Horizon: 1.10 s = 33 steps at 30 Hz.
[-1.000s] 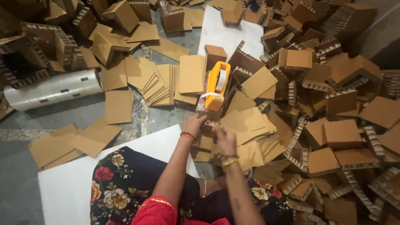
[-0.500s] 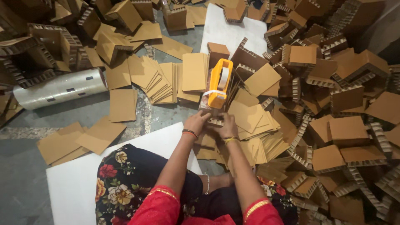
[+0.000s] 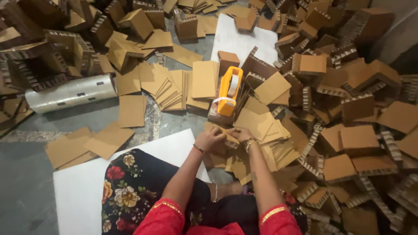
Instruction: The person sits on the floor and assembles small cardboard boxes by folding the flaps and securing them with clear tape from a yellow dispenser. They repeatedly pick up flat cardboard pieces, fold them into box shapes, apply tape, and place the finished boxes into a growing pile.
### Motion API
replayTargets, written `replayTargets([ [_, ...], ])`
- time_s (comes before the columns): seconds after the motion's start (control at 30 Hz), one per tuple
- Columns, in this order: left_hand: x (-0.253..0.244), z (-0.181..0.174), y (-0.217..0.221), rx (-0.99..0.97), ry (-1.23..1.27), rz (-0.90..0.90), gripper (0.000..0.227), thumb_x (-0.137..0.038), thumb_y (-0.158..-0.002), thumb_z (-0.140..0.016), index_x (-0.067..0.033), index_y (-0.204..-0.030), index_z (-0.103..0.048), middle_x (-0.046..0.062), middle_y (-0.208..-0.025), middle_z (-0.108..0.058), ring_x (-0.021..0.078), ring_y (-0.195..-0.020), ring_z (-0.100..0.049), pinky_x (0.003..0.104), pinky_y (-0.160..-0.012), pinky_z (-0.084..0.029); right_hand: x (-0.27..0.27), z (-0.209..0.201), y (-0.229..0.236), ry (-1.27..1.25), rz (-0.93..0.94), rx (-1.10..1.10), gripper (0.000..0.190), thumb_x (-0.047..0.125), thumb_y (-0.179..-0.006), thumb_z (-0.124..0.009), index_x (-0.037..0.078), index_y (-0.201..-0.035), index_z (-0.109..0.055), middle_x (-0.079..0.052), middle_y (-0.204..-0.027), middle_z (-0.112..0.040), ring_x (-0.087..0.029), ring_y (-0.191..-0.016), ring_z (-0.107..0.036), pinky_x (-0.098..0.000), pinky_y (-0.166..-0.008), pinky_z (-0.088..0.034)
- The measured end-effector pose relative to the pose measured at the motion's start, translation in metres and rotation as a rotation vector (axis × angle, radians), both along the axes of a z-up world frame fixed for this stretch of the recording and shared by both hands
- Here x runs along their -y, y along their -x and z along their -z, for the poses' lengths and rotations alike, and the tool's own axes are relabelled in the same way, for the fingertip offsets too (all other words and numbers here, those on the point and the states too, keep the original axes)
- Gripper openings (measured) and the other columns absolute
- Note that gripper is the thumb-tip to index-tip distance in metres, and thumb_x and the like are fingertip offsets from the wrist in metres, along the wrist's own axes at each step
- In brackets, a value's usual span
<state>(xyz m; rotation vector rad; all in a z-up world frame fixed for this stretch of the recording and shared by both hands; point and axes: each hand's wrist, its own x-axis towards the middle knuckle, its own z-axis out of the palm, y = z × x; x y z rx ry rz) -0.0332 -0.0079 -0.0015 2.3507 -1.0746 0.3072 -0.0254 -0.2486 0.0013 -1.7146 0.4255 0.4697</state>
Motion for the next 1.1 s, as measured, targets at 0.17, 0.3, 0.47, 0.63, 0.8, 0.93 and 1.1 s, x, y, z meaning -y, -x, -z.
replayTargets([
  [0.17, 0.001, -0.031, 0.024, 0.211, 0.118, 0.185, 0.038, -0.013, -0.082, -0.061, -0.0251, -0.118, -0.060, 0.007, -0.120, -0.058, 0.0297, -0.108, -0.068, 0.037, -0.073, -0.059, 0.012, -0.004, 0.042, 0.293, 0.131, 0.388, 0.039, 0.017, -0.090, -0.085, 0.001, -0.119, -0.065, -0.013, -0.109, -0.073, -0.019, -0.094, -0.069, -0.0318, -0.074, -0.057],
  [0.3, 0.002, -0.041, 0.030, -0.004, 0.048, 0.119, 0.040, -0.020, -0.090, -0.067, -0.0255, -0.129, -0.060, 0.007, -0.116, -0.061, 0.0293, -0.098, -0.069, 0.041, -0.077, -0.059, -0.012, -0.067, 0.080, 0.199, 0.228, 0.498, 0.052, 0.021, -0.080, -0.085, 0.005, -0.125, -0.065, -0.013, -0.116, -0.072, -0.024, -0.097, -0.069, -0.0362, -0.077, -0.058],
  [0.47, 0.000, -0.053, 0.030, -0.237, 0.240, 0.147, 0.071, -0.031, -0.075, -0.084, -0.0195, -0.139, -0.055, 0.012, -0.128, -0.062, 0.0388, -0.099, -0.069, 0.045, -0.078, -0.058, -0.060, -0.121, 0.106, 0.745, -0.263, 0.699, 0.062, 0.021, -0.072, -0.087, 0.010, -0.129, -0.066, -0.015, -0.118, -0.073, -0.033, -0.100, -0.069, -0.0405, -0.081, -0.057],
  [0.63, -0.018, -0.080, 0.015, -0.253, 0.540, -0.022, 0.083, -0.030, -0.067, -0.095, -0.0163, -0.139, -0.054, 0.015, -0.140, -0.055, 0.0376, -0.127, -0.057, 0.045, -0.106, -0.049, -0.041, -0.072, 0.097, 0.497, 0.101, 0.615, 0.041, 0.021, -0.086, -0.082, 0.008, -0.123, -0.073, -0.012, -0.115, -0.080, -0.022, -0.100, -0.077, -0.0356, -0.088, -0.060],
  [0.8, -0.014, -0.082, 0.009, -0.855, 0.629, 0.346, 0.092, -0.036, -0.076, -0.088, -0.0169, -0.153, -0.040, 0.009, -0.151, -0.047, 0.0237, -0.142, -0.044, 0.038, -0.116, -0.039, -0.019, -0.049, 0.085, 0.116, 0.262, 0.459, 0.052, 0.025, -0.085, -0.082, -0.001, -0.125, -0.062, -0.011, -0.113, -0.073, -0.019, -0.098, -0.071, -0.0332, -0.082, -0.059],
  [0.93, -0.014, -0.067, -0.006, -0.951, 0.538, 0.435, 0.088, -0.031, -0.080, -0.085, -0.0178, -0.152, -0.036, 0.009, -0.149, -0.048, 0.0222, -0.140, -0.044, 0.035, -0.115, -0.038, -0.022, -0.057, 0.089, 0.049, 0.244, 0.249, 0.050, 0.026, -0.084, -0.080, -0.001, -0.123, -0.062, -0.012, -0.109, -0.074, -0.020, -0.092, -0.071, -0.0352, -0.076, -0.059],
  [1.1, -0.005, -0.040, -0.013, -1.068, 0.632, 0.221, 0.070, -0.020, -0.076, -0.079, -0.0167, -0.139, -0.049, 0.009, -0.125, -0.061, 0.0217, -0.117, -0.059, 0.036, -0.099, -0.051, -0.022, -0.033, 0.039, 0.106, 0.284, 0.341, 0.044, 0.030, -0.091, -0.075, 0.004, -0.122, -0.060, -0.008, -0.109, -0.070, -0.017, -0.095, -0.066, -0.0320, -0.076, -0.057],
])
